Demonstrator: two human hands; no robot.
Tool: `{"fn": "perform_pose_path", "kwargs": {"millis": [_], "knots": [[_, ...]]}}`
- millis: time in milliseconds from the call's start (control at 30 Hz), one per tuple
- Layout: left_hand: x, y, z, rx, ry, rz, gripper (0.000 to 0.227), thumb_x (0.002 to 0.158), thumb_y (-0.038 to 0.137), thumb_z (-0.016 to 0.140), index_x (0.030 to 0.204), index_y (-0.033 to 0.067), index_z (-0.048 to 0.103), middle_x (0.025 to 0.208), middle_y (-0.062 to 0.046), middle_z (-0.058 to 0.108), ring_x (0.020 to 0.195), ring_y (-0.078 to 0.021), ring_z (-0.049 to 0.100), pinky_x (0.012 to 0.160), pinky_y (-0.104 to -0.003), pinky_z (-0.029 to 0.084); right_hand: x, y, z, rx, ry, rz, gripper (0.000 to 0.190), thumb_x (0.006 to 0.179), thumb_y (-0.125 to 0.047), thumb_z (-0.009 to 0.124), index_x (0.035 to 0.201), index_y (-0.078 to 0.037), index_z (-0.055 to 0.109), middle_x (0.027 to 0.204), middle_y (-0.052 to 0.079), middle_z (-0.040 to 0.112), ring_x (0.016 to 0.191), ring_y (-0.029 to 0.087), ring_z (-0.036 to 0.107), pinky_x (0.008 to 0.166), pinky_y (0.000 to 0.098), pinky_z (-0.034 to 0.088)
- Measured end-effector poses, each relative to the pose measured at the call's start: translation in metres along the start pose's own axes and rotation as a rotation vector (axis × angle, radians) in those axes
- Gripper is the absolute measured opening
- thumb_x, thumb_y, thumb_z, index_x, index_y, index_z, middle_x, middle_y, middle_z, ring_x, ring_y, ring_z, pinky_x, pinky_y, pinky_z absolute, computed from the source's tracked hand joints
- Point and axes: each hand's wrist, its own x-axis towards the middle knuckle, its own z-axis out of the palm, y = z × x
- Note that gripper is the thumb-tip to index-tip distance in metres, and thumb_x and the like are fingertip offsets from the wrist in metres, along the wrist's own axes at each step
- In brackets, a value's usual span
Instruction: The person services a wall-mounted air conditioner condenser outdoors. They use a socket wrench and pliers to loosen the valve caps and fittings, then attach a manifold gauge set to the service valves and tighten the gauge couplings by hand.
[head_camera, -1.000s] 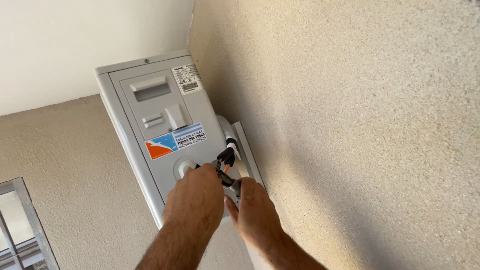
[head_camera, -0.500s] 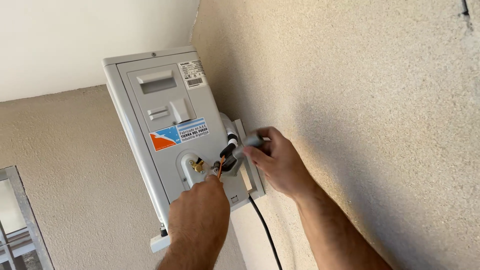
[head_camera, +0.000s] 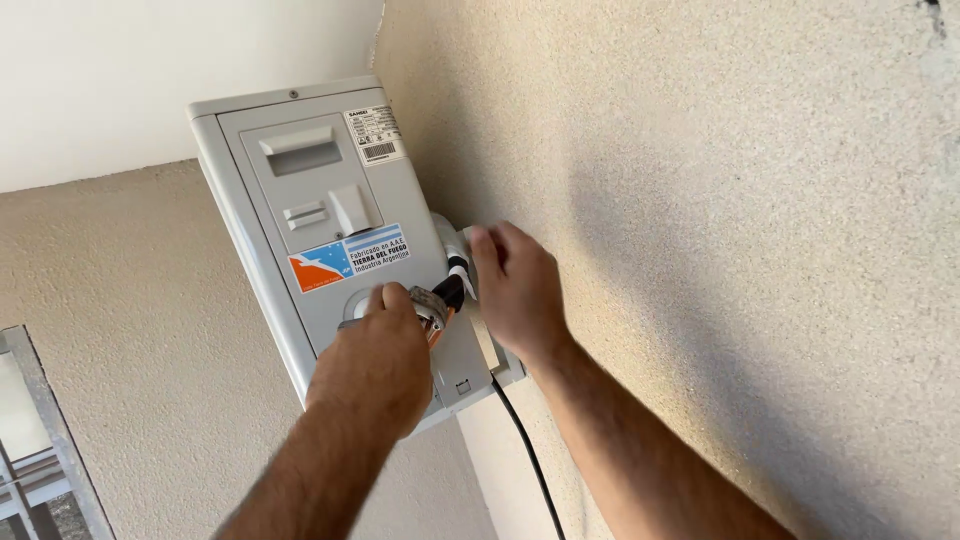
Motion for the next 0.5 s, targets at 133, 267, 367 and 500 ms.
{"fn": "perform_pose_path", "kwargs": {"millis": [133, 267, 367, 500], "knots": [[0.009, -0.001, -0.02, -0.167, -0.138, -0.001, 0.08, 0.089, 0.006, 0.075, 0.147, -0.0147, 0.023, 0.113, -0.03, 0.071, 0.092, -0.0311, 0.072, 0.073, -0.039, 0.064, -0.055, 0.063, 0.029, 0.201, -0.255, 0.226, 0.027, 0.103, -0.025, 0.057, 0.119, -0.005, 0.066, 0.101, 0.015, 0.072, 0.086, 0.025, 0.068, 0.075, 0.0358, 0.057], [0.025, -0.007, -0.023, -0.569, -0.326, -0.111, 0.058, 0.093, 0.009, 0.074, 0.133, -0.0159, 0.041, 0.091, -0.028, 0.079, 0.058, -0.023, 0.073, 0.048, -0.031, 0.06, -0.08, 0.048, 0.045, 0.281, -0.451, -0.022, 0.057, 0.087, -0.022, 0.079, 0.134, -0.001, 0.054, 0.118, 0.013, 0.067, 0.106, 0.02, 0.065, 0.09, 0.0327, 0.056], [0.032, -0.016, -0.014, -0.652, -0.352, -0.072, 0.042, 0.091, 0.01, 0.076, 0.117, -0.0203, 0.062, 0.077, -0.027, 0.078, 0.048, -0.0204, 0.068, 0.038, -0.031, 0.053, -0.083, 0.036, 0.064, 0.362, -0.429, 0.047, 0.063, 0.087, -0.025, 0.078, 0.136, -0.001, 0.047, 0.116, 0.013, 0.066, 0.105, 0.022, 0.066, 0.09, 0.0354, 0.058], [0.013, -0.005, -0.036, -0.786, -0.286, -0.242, 0.062, 0.091, 0.007, 0.075, 0.129, -0.0191, 0.033, 0.074, -0.027, 0.07, 0.048, -0.0235, 0.063, 0.039, -0.032, 0.049, -0.073, 0.051, 0.099, 0.105, -0.385, 0.009, 0.047, 0.094, -0.026, 0.073, 0.126, 0.001, 0.052, 0.121, 0.013, 0.053, 0.105, 0.02, 0.067, 0.094, 0.0351, 0.059]]}}
